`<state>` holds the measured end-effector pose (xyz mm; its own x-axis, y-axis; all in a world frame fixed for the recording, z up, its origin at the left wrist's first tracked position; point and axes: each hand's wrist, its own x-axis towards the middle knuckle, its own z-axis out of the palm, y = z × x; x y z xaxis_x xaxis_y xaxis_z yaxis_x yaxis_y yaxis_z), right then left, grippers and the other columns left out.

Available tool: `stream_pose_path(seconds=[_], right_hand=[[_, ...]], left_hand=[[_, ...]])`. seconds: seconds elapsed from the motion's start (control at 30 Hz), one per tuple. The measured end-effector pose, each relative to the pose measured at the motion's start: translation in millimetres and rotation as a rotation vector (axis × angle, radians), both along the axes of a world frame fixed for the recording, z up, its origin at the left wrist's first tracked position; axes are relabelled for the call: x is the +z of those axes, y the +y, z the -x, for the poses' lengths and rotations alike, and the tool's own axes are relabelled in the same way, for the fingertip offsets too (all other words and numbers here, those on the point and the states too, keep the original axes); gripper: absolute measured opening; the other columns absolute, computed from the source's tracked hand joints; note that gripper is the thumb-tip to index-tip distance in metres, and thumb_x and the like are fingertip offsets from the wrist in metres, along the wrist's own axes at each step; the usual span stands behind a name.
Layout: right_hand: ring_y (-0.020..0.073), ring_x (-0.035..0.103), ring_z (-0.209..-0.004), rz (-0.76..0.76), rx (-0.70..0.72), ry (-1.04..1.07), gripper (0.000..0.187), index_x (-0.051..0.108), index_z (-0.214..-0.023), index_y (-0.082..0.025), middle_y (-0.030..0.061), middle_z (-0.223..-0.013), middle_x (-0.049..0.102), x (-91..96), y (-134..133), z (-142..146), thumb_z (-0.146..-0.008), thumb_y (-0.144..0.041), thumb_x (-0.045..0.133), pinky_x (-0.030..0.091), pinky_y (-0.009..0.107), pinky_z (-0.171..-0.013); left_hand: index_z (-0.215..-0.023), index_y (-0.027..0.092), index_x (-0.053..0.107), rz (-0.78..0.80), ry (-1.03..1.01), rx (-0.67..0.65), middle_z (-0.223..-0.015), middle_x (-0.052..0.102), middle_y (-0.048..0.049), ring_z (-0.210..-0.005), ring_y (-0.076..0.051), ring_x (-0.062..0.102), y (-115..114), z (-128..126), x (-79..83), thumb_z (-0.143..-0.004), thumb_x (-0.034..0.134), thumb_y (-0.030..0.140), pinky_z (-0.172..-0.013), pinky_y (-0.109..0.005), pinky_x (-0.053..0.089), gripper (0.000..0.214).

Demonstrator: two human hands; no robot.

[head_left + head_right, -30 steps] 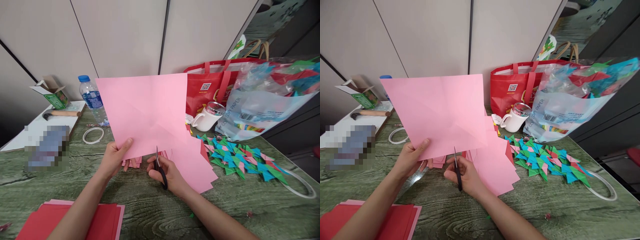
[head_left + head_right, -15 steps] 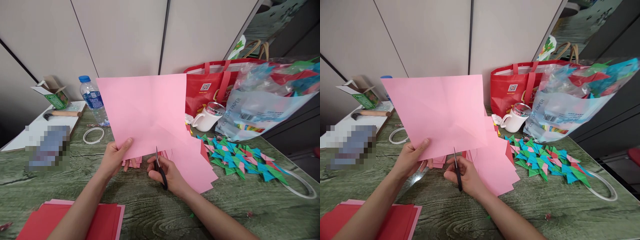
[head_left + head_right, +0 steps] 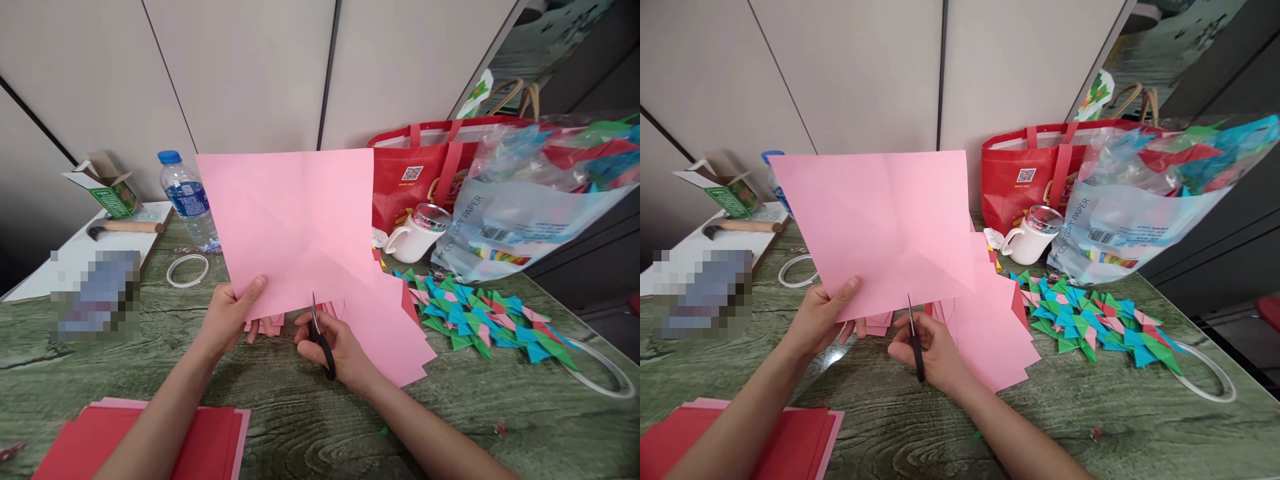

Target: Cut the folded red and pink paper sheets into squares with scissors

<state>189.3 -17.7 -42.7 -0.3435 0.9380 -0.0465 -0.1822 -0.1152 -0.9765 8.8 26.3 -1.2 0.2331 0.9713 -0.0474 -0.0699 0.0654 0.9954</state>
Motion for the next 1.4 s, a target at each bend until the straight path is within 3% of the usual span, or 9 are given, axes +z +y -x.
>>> stream_pose_path(seconds=[0.4,1.4], right_hand=[[0.0132,0.051,-0.068,0.000,0.002,-0.009,0.037,0.053,-0.091,-0.019,0.0000,-0.074,0.054,0.0,-0.2,-0.4,-0.065,-0.038,0.071,0.040,0.027,-0.063],[0.0118,0.048,-0.064,0.000,0.005,0.019,0.035,0.053,-0.090,-0.019,-0.0010,-0.072,0.052,-4.9,-0.1,1.2,-0.065,-0.035,0.070,0.036,0.026,-0.060]], left_hand=[[-0.048,0.013,0.055,0.017,0.020,0.037,-0.036,0.060,-0.0045,-0.021,-0.008,0.043,-0.8,-2.3,5.1,-0.078,0.053,0.041,-0.021,-0.017,0.028,0.041],[-0.051,0.011,0.058,-0.004,0.026,-0.010,-0.038,0.061,-0.0052,-0.022,-0.008,0.044,0.3,2.1,-0.8,-0.081,0.051,0.038,-0.022,-0.018,0.027,0.041]])
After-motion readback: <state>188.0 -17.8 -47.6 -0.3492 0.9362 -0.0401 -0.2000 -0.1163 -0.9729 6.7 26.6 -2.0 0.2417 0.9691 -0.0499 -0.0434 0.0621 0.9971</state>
